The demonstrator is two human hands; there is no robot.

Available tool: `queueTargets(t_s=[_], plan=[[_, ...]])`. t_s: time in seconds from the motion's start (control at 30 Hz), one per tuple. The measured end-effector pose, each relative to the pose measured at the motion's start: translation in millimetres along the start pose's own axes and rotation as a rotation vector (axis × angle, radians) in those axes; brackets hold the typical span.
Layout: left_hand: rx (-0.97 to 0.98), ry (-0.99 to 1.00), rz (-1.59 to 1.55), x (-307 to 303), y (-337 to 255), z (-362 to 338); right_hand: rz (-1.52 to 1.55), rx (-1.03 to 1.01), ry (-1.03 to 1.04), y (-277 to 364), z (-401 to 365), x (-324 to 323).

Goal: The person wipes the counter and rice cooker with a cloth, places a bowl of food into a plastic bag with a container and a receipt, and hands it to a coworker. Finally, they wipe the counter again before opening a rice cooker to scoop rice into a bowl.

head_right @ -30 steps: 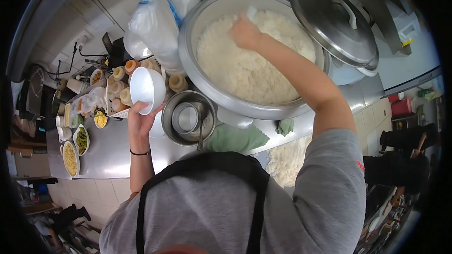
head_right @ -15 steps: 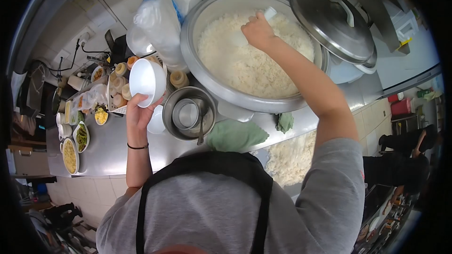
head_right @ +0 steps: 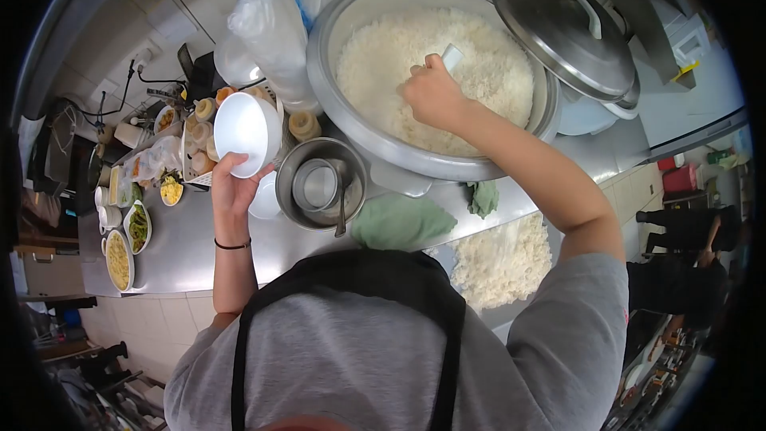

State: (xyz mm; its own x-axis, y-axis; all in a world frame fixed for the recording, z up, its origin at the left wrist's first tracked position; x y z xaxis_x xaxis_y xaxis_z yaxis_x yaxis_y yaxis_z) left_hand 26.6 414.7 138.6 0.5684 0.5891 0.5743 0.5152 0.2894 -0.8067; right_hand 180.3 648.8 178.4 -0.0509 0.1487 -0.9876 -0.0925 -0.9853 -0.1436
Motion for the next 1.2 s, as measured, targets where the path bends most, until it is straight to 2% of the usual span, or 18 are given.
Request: queueTargets(t_s=[0.13,0.23,0.3,0.4,0.5,0.53,0.6,0.7,0.77,0.8,0.83,0.87,0.93,0.97,1.03,1.07,1.13,1.2], plan=[[0.000,0.003,-0.005,7.7,-2.2,2.0,0.066,-0.047,-0.045,9.6,-29.2,-21.5],[0.019,0.094,-0.054,18.9,-7.2,5.6,0.193,0.017,0.043,-4.4,-47.0,-14.8],[-0.007,0.280,-0.134,46.8,-15.8,4.1,0.418,0.143,0.090,-23.2,-56.6,-0.9],[-0.031,0.397,-0.304,69.9,-23.2,8.3,0.543,0.193,0.149,-37.3,-67.6,13.7],[-0.009,0.515,-0.361,95.9,-32.7,14.4,0.633,0.210,0.117,-44.6,-72.4,17.7],[-0.009,0.514,-0.361,99.9,-32.4,19.3,0.634,0.209,0.117,-48.1,-71.7,17.1],[0.010,0.450,-0.249,104.2,-30.0,31.9,0.815,0.320,0.323,-57.1,-73.7,31.0],[0.078,0.321,-0.152,120.6,-27.4,52.1,0.921,0.408,0.298,-72.8,-74.6,28.8],[0.048,0.379,-0.123,140.5,-14.8,59.5,0.916,0.430,0.236,-87.0,-73.1,15.8],[0.064,0.330,0.061,153.8,-3.6,62.7,0.909,0.448,0.172,-97.2,-70.9,3.6],[0.087,0.282,0.243,169.7,5.0,66.3,0.895,0.458,0.112,-110.2,-65.8,-16.8],[0.093,0.285,0.243,181.2,14.0,69.5,0.885,0.466,0.058,-118.0,-57.5,-37.0],[-0.083,0.364,0.202,202.3,49.9,74.0,0.623,0.471,-0.017,-118.8,-41.7,-75.7],[-0.085,0.363,0.201,211.6,58.2,75.6,0.624,0.471,-0.015,-111.6,-34.3,-74.2],[-0.346,0.388,-0.278,231.8,82.8,75.3,-0.062,0.263,-0.305,-81.9,-18.2,-104.8],[-0.347,0.389,-0.277,232.0,88.2,80.8,-0.062,0.265,-0.305,-74.7,-12.3,-107.8],[-0.311,0.355,-0.488,229.5,90.9,93.5,-0.321,0.113,-0.544,-45.8,-11.7,-132.6],[-0.289,0.354,-0.474,220.9,85.6,103.5,-0.324,0.178,-0.492,-69.7,-8.7,-125.4]])
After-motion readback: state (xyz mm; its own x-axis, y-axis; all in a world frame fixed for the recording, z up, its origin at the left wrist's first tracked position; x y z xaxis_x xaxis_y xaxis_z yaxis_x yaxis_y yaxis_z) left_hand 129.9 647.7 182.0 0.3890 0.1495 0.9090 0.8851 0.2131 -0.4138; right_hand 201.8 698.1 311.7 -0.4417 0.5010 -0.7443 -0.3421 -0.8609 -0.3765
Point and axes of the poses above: each hand's wrist, its own z-axis towards the middle knuckle, its own x-axis out of the palm, y = z × x, the point moved 8 cm from there along z, towards the middle knuckle, and after that the axes turned 6 degrees about z, right-handed, at the moved point
